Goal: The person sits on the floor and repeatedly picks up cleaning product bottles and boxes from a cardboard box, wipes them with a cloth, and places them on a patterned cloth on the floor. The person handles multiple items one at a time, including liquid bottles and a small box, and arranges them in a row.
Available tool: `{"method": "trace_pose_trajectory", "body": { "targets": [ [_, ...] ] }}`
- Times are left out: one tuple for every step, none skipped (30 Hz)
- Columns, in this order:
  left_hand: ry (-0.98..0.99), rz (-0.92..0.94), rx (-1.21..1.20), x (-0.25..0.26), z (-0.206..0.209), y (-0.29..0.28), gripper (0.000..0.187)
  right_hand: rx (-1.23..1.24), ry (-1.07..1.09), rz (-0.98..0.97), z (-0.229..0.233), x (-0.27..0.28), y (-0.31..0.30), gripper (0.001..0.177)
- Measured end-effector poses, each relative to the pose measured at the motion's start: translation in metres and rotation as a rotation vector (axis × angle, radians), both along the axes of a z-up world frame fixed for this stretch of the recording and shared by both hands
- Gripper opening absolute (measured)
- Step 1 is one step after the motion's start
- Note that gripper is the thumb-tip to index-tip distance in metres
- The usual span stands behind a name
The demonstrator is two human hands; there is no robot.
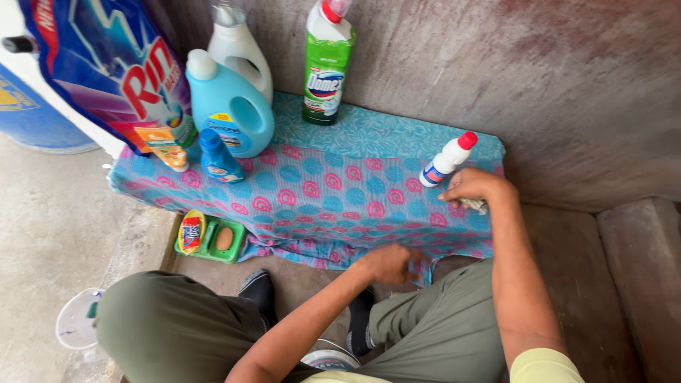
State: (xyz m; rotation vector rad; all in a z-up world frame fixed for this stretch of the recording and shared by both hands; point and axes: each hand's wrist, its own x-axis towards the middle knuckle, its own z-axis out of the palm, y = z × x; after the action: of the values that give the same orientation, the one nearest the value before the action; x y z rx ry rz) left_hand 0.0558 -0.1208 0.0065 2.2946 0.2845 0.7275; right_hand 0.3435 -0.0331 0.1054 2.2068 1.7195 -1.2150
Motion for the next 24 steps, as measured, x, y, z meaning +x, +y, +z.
{"method": "trace_pose_trajectory", "body": {
  "targets": [
    [0.138, -0.158, -0.159, 0.004, 0.003, -0.007, 0.040, 0.001, 0.000, -0.058, 0.003, 0.013, -0.003, 0.046],
    [0.280, -0.322, -0.315, 0.008, 0.008, -0.013, 0.036, 0.015, -0.021, -0.071, 0.003, 0.023, -0.006, 0.051],
    [0.241, -0.244, -0.255, 0.011, 0.013, -0.013, 0.035, 0.028, -0.042, -0.085, 0.004, 0.033, -0.008, 0.056],
    [0.206, -0.168, -0.198, 0.011, 0.018, -0.008, 0.035, 0.039, -0.060, -0.100, 0.002, 0.040, -0.011, 0.062],
    [0.169, -0.092, -0.141, 0.011, 0.023, -0.002, 0.035, 0.097, -0.082, -0.107, -0.001, 0.047, -0.014, 0.068],
    [0.093, -0.012, -0.189, 0.008, 0.029, 0.007, 0.032, 0.157, -0.105, -0.109, -0.003, 0.051, -0.013, 0.074],
    [0.017, 0.067, -0.236, 0.002, 0.035, 0.017, 0.030, 0.218, -0.129, -0.110, -0.006, 0.053, -0.014, 0.082],
    [-0.073, 0.119, -0.244, -0.003, 0.041, 0.026, 0.030, 0.252, -0.046, -0.131, -0.011, 0.050, -0.012, 0.088],
    [-0.164, 0.170, -0.252, -0.008, 0.046, 0.034, 0.030, 0.286, 0.036, -0.151, -0.018, 0.044, -0.012, 0.095],
    [-0.166, 0.224, -0.289, -0.013, 0.051, 0.041, 0.031, 0.317, 0.119, -0.170, -0.023, 0.039, -0.012, 0.103],
    [-0.169, 0.277, -0.326, -0.017, 0.054, 0.048, 0.032, 0.380, 0.154, -0.119, -0.026, 0.034, -0.010, 0.102],
    [-0.169, 0.328, -0.365, -0.019, 0.056, 0.053, 0.033, 0.441, 0.190, -0.071, -0.030, 0.028, -0.009, 0.102],
    [-0.178, 0.342, -0.403, -0.020, 0.056, 0.057, 0.033, 0.502, 0.225, -0.022, -0.033, 0.022, -0.007, 0.102],
    [-0.187, 0.357, -0.443, -0.020, 0.055, 0.060, 0.034, 0.517, 0.220, -0.032, -0.034, 0.016, -0.005, 0.095],
    [-0.195, 0.372, -0.483, -0.019, 0.053, 0.062, 0.034, 0.531, 0.215, -0.042, -0.033, 0.010, -0.003, 0.088],
    [-0.206, 0.370, -0.495, -0.018, 0.050, 0.063, 0.034, 0.545, 0.210, -0.049, -0.031, 0.003, -0.002, 0.081],
    [-0.217, 0.368, -0.506, -0.017, 0.046, 0.064, 0.035, 0.565, 0.230, -0.081, -0.029, -0.003, -0.003, 0.076],
    [-0.227, 0.368, -0.516, -0.018, 0.043, 0.065, 0.036, 0.586, 0.251, -0.110, -0.026, -0.011, -0.003, 0.071],
    [-0.211, 0.404, -0.477, -0.020, 0.040, 0.066, 0.037, 0.606, 0.271, -0.140, -0.022, -0.019, -0.004, 0.066],
    [-0.197, 0.444, -0.435, -0.022, 0.039, 0.069, 0.038, 0.637, 0.244, -0.123, -0.018, -0.029, -0.004, 0.065],
    [-0.183, 0.485, -0.392, -0.026, 0.037, 0.072, 0.039, 0.668, 0.217, -0.105, -0.015, -0.038, -0.005, 0.064],
    [-0.154, 0.535, -0.359, -0.031, 0.036, 0.077, 0.043, 0.693, 0.192, -0.084, -0.014, -0.049, -0.006, 0.063],
    [-0.124, 0.585, -0.325, -0.037, 0.035, 0.086, 0.047, 0.690, 0.225, -0.041, -0.014, -0.060, -0.006, 0.063],
    [-0.090, 0.632, -0.293, -0.044, 0.033, 0.092, 0.051, 0.684, 0.260, -0.004, -0.017, -0.071, -0.007, 0.062]
  ]
}}
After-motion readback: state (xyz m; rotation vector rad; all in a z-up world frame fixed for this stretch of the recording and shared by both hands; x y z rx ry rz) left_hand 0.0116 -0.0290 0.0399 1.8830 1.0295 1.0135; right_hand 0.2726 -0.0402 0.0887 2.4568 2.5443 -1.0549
